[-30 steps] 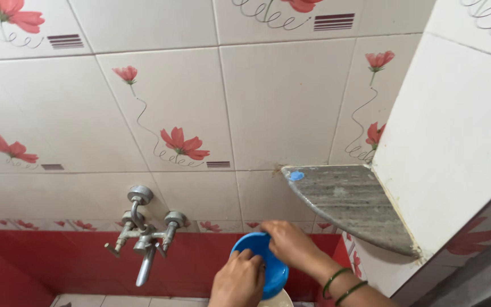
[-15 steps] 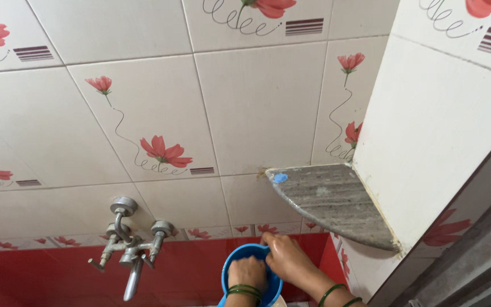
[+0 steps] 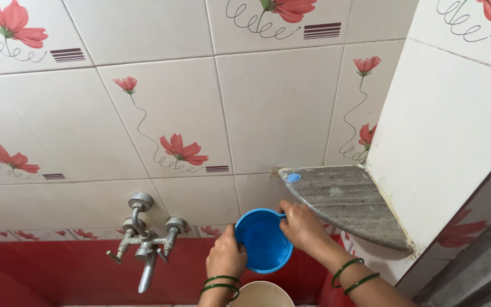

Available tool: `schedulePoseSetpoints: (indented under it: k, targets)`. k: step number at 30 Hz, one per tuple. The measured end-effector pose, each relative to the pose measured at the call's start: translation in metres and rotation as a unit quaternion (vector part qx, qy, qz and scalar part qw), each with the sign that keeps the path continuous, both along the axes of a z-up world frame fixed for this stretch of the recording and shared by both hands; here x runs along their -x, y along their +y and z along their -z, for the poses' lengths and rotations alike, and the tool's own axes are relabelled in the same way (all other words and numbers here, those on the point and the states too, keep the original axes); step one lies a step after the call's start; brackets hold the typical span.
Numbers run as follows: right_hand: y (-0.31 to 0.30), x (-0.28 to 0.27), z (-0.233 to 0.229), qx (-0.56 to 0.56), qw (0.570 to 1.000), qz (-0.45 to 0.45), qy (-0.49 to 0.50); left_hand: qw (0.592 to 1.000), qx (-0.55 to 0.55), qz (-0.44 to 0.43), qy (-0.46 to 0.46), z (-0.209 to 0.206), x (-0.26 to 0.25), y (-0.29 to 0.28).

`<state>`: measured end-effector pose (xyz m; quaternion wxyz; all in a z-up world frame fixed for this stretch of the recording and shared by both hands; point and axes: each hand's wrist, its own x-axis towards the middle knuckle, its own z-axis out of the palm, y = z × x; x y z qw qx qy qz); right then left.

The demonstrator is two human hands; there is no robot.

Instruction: The person fills a blue plastic jug from a wall tap and pours water onto a wall-mounted washboard, scrubbing it with their hands. They then rinse their hands and place a basket of toothbrushes onto the washboard before returning to the shelf to handle a soap dish and a liquid soap bottle.

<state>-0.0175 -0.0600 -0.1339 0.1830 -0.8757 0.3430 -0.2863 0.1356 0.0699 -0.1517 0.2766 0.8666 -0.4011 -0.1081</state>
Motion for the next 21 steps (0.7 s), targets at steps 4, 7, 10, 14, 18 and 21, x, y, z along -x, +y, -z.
schedulePoseSetpoints:
  k: [4,7,10,14,18,21]
  targets:
    - [0.014,-0.003,0.001,0.21,0.977,-0.02,-0.024,0.997,0.058,-0.038,0.035,0.002,0.004,-0.004]
    - [0.016,-0.008,0.018,0.234,0.97,-0.033,0.065,0.998,0.051,-0.034,-0.013,-0.003,0.004,0.001]
    - [0.008,-0.021,0.05,0.193,0.966,-0.109,0.136,0.999,0.023,-0.019,-0.032,-0.014,0.014,0.003]
    - [-0.016,-0.042,0.104,-0.037,0.944,-0.121,0.303,0.995,0.093,0.006,-0.033,-0.023,0.038,0.0]
    - [-0.036,-0.041,0.13,-0.153,0.944,-0.19,0.223,0.992,0.128,0.012,-0.02,-0.032,0.047,-0.001]
    - [-0.043,-0.035,0.133,-0.105,0.949,-0.139,0.263,0.992,0.126,0.012,-0.007,-0.036,0.049,0.0]
